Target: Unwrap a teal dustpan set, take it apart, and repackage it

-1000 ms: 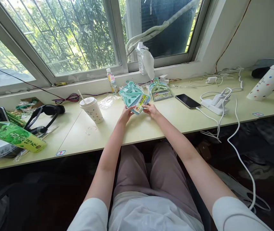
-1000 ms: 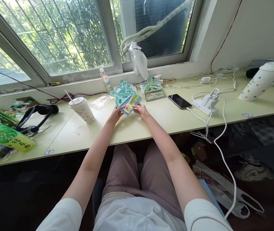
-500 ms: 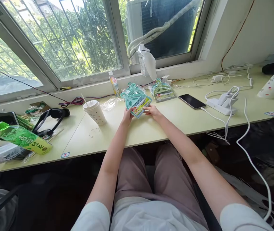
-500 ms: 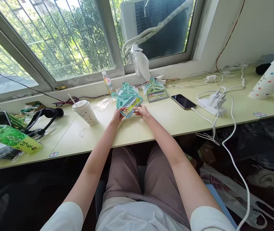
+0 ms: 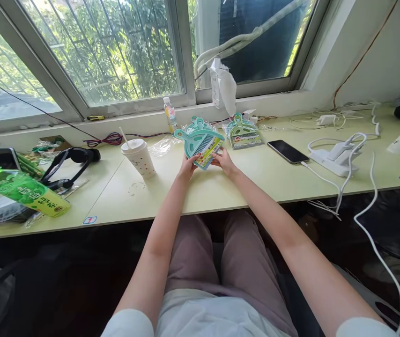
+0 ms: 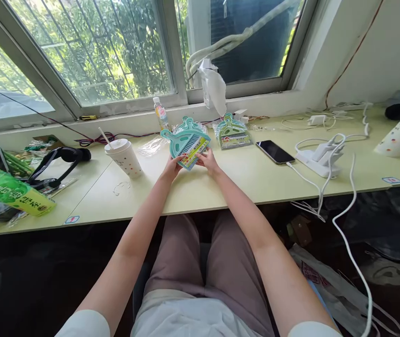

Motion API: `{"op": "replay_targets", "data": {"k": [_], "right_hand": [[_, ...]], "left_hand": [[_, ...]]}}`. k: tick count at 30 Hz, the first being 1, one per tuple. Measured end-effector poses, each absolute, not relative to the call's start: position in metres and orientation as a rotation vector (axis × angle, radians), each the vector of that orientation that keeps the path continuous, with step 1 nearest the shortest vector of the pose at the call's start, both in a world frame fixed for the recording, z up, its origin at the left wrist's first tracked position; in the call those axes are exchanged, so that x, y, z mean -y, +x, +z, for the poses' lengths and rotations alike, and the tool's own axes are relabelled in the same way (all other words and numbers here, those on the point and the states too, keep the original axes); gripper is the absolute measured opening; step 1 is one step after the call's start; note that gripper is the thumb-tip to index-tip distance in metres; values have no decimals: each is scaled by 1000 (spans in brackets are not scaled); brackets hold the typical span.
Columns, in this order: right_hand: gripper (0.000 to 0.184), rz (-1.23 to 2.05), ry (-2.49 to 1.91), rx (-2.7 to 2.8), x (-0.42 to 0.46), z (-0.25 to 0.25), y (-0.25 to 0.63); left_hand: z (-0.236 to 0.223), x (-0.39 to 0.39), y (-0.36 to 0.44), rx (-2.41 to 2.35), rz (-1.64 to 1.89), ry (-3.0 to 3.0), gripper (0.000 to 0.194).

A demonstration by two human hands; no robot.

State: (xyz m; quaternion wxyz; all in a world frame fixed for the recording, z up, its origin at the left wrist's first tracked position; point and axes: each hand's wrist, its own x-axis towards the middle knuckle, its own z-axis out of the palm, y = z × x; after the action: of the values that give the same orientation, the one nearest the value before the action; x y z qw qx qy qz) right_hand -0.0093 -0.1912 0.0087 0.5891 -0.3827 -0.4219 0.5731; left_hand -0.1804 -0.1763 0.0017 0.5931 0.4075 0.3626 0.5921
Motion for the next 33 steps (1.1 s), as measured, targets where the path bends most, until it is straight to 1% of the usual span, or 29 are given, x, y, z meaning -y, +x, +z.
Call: {"op": "replay_targets", "data": {"k": [2, 5, 8, 11, 19, 25, 33], "right_hand": [[45, 1307, -929, 948, 194, 7, -12], [32, 1285, -952, 945, 195, 5, -10], [22, 1293, -937, 974, 193, 5, -7], [18, 1309, -956, 957, 190, 6, -6], [17, 1334, -948, 953, 187, 6, -4], [31, 1365, -872, 1007, 193, 8, -4], [26, 1319, -934, 951, 197, 10, -3]], "left_hand": [[2, 178, -179, -874, 1341, 915, 56], [4, 181, -175, -898, 1315, 900, 53], [5, 182, -173, -892, 1318, 926, 54], [5, 182, -174, -882, 1299, 951, 58], [3, 179, -177, -843, 1291, 993, 65], [7, 179, -183, -851, 1264, 957, 57], [7, 183, -183, -839, 1209, 1032, 46]]}}
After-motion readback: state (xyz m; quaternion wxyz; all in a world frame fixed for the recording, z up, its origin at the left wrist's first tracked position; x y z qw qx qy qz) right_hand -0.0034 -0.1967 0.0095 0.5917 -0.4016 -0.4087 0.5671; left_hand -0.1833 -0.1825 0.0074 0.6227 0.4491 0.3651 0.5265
